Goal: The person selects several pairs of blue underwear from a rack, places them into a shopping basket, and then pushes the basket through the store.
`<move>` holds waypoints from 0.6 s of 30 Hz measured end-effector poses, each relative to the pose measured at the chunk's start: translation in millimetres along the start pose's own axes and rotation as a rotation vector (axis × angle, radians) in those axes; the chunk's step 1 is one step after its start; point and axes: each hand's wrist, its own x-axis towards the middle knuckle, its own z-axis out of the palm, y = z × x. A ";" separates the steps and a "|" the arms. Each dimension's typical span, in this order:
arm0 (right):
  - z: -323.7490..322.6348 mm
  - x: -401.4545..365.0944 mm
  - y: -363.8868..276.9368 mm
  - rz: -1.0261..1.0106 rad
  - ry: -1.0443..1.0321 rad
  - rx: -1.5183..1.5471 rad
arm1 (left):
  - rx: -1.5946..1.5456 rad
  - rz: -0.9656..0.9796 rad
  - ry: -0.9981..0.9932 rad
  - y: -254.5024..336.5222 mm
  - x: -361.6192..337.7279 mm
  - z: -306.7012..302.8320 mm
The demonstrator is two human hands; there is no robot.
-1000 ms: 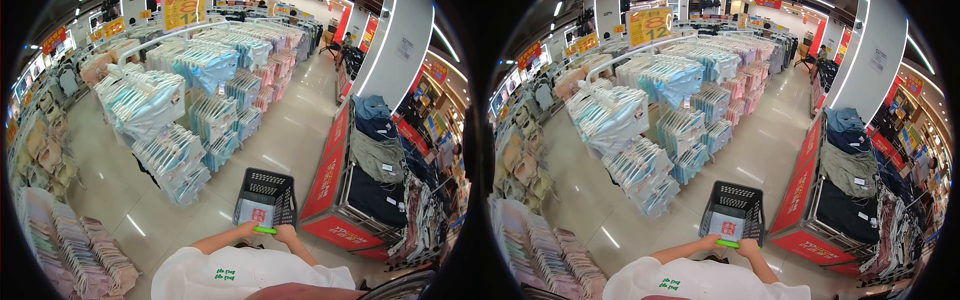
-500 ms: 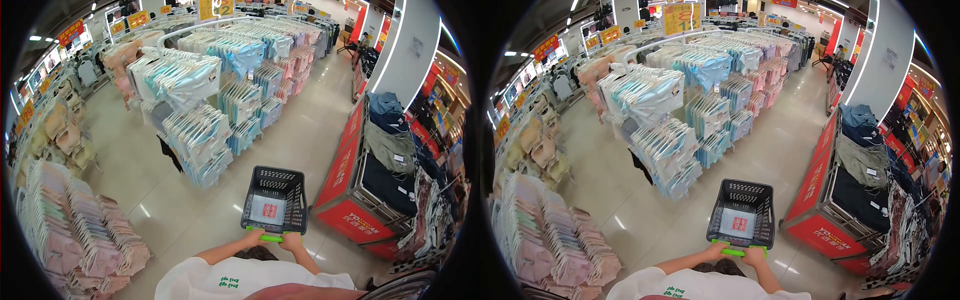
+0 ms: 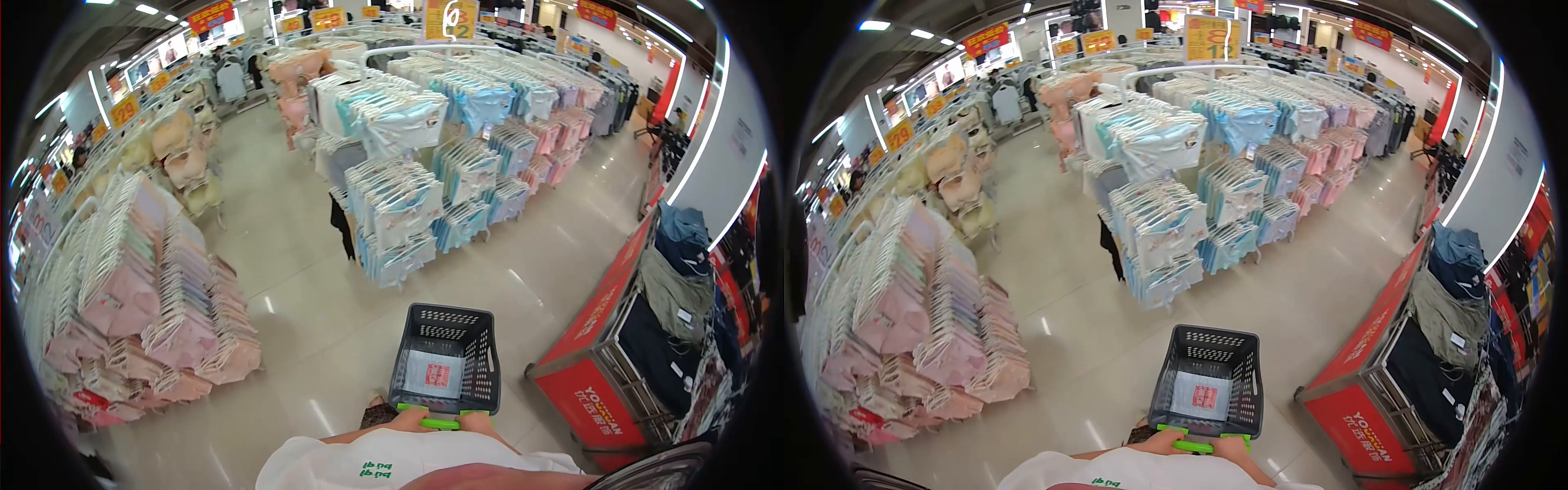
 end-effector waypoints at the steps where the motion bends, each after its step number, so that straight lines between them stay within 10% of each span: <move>1: 7.2 -0.5 4.0 -0.018 -0.006 -0.006 | -0.005 -0.012 0.015 -3.8 -3.4 8.4; 18: -50.3 61.5 -2.9 -0.388 0.038 -0.167 | -0.113 -0.180 -0.134 -19.2 -0.6 -22.9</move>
